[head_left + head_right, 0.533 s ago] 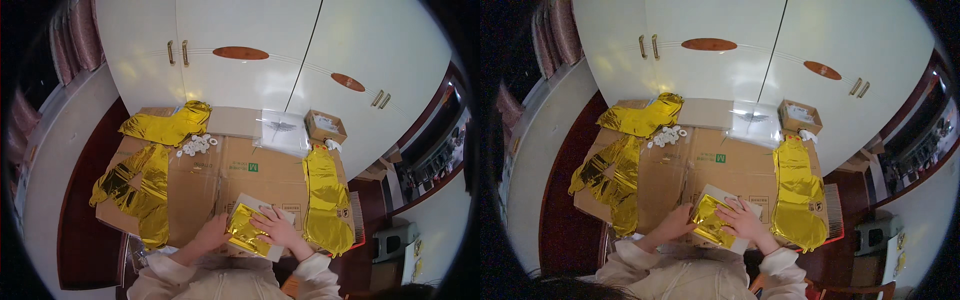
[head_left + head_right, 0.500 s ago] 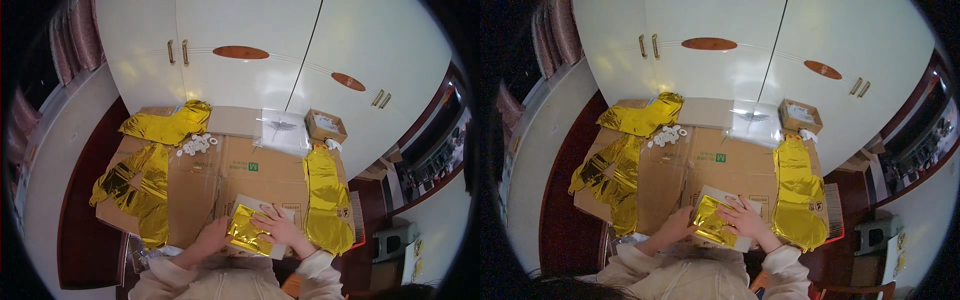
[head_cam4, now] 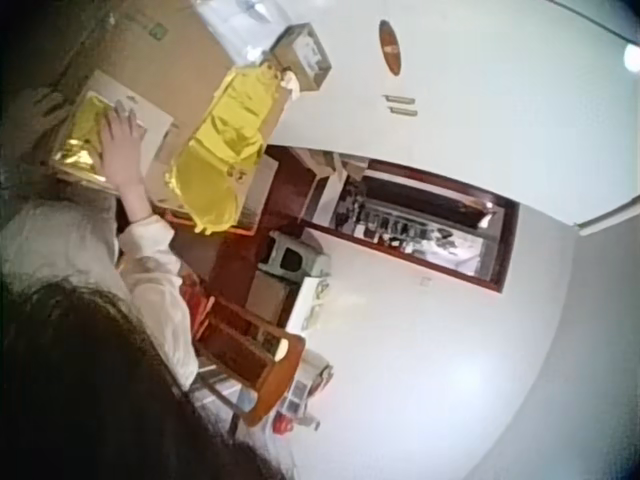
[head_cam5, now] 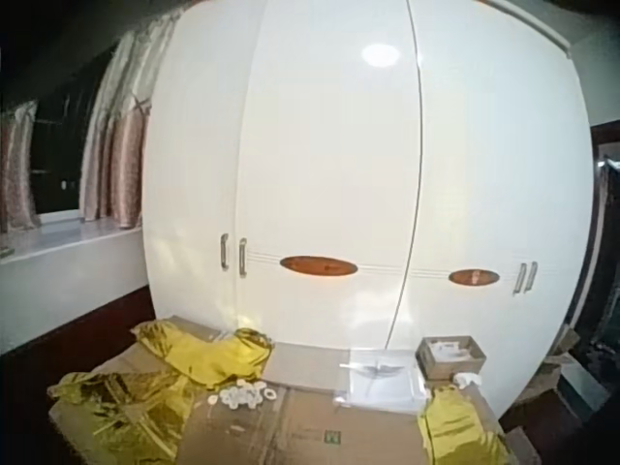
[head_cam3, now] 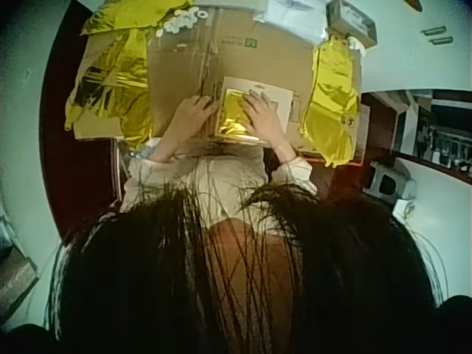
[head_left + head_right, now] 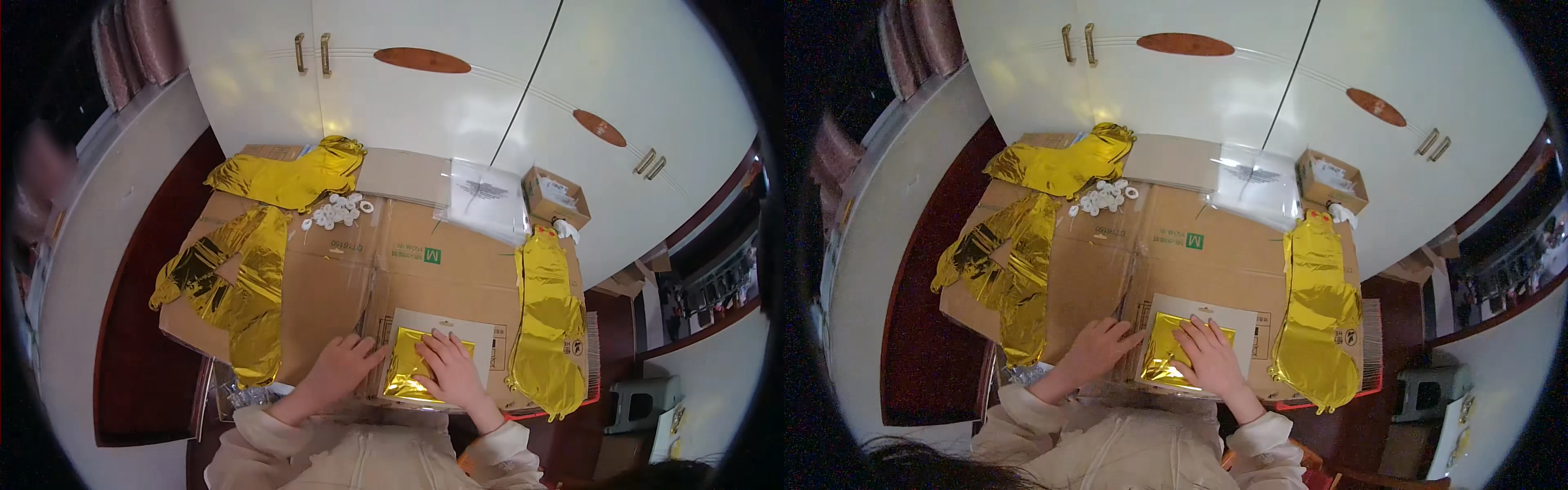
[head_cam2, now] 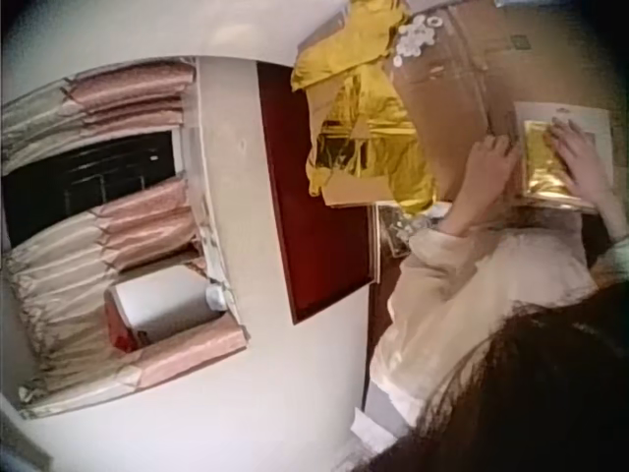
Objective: Arranging and folding gold foil letter balloons on a cardboard surface for packaging.
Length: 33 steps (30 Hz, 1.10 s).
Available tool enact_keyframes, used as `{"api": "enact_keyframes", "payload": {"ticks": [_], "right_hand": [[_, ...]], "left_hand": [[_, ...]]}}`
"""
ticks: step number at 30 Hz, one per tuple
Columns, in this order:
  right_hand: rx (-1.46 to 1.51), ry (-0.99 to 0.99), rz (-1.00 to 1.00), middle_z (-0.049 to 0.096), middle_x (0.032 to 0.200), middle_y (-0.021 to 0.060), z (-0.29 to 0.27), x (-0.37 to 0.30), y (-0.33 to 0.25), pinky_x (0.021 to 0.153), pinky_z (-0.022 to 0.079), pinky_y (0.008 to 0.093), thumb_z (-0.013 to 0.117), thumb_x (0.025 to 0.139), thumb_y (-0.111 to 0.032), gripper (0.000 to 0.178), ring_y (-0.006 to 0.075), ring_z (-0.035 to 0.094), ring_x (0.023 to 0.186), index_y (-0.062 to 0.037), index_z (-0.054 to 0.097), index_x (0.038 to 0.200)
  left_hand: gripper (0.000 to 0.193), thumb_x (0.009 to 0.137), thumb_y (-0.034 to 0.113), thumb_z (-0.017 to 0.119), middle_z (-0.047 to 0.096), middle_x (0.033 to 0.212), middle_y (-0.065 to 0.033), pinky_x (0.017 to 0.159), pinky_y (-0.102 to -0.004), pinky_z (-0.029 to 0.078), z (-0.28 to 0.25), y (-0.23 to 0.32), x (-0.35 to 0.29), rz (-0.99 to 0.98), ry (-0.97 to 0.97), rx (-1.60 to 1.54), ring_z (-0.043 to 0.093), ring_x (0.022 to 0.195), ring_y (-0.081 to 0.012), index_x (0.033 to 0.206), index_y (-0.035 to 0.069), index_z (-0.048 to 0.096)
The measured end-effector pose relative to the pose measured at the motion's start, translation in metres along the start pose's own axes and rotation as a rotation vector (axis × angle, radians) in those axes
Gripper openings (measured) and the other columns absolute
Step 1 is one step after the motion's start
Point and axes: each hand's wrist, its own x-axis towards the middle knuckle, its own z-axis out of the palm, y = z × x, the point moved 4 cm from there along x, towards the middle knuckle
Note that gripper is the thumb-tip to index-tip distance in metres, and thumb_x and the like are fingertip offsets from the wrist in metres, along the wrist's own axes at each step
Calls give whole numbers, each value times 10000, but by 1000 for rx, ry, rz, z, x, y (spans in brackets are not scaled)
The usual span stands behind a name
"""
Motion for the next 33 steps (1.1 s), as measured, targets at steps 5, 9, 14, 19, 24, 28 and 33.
{"api": "enact_keyframes", "payload": {"ticks": [5,9,14,19,24,28,33], "right_hand": [[-9,-14,2,489,1416,113,1,1,1,1151,257,490,608,891,-440,574,298,396,1363,-80,532,1332],[-25,-13,-1,483,1427,105,0,2,0,1145,261,498,605,890,-454,569,297,409,1350,-116,534,1343],[-137,-29,-20,472,1452,60,1,4,-4,1132,259,503,587,896,-487,555,283,418,1340,-206,530,1371],[-139,-50,-18,464,1459,54,2,4,-5,1138,238,519,579,892,-499,567,291,389,1363,-227,519,1386],[-178,-92,8,462,1451,56,2,15,-13,1130,244,526,565,903,-483,542,297,400,1342,-228,522,1379],[-181,-42,-13,457,1451,44,9,18,-13,1126,241,513,525,935,-461,499,284,400,1336,-230,522,1377],[-201,-35,-2,435,1477,40,12,19,-13,1123,239,501,517,940,-460,497,277,382,1353,-237,520,1383]], "left_hand": [[424,819,187,593,545,1053,-13,764,-337,470,9,-11,9,146,-35,34,546,941,-191,1242,211,602],[413,829,183,585,542,1082,-12,784,-341,472,12,-16,9,169,-22,14,542,968,-194,1236,248,609],[391,828,179,586,544,1094,-8,808,-362,473,18,-18,8,171,-63,-33,538,999,-207,1198,298,628],[379,805,178,615,542,1093,-6,824,-373,465,21,-16,7,170,-60,-47,535,1004,-213,1157,315,642],[365,805,167,614,536,1102,-5,852,-371,444,21,-14,6,171,-104,-86,529,1017,-212,1136,316,653],[376,825,153,589,530,1150,-15,879,-373,428,24,-12,2,145,-138,-107,511,1065,-221,1155,322,651],[391,843,151,570,518,1212,-35,930,-410,411,25,-13,1,156,-144,-119,487,1120,-249,1181,332,648]]}}
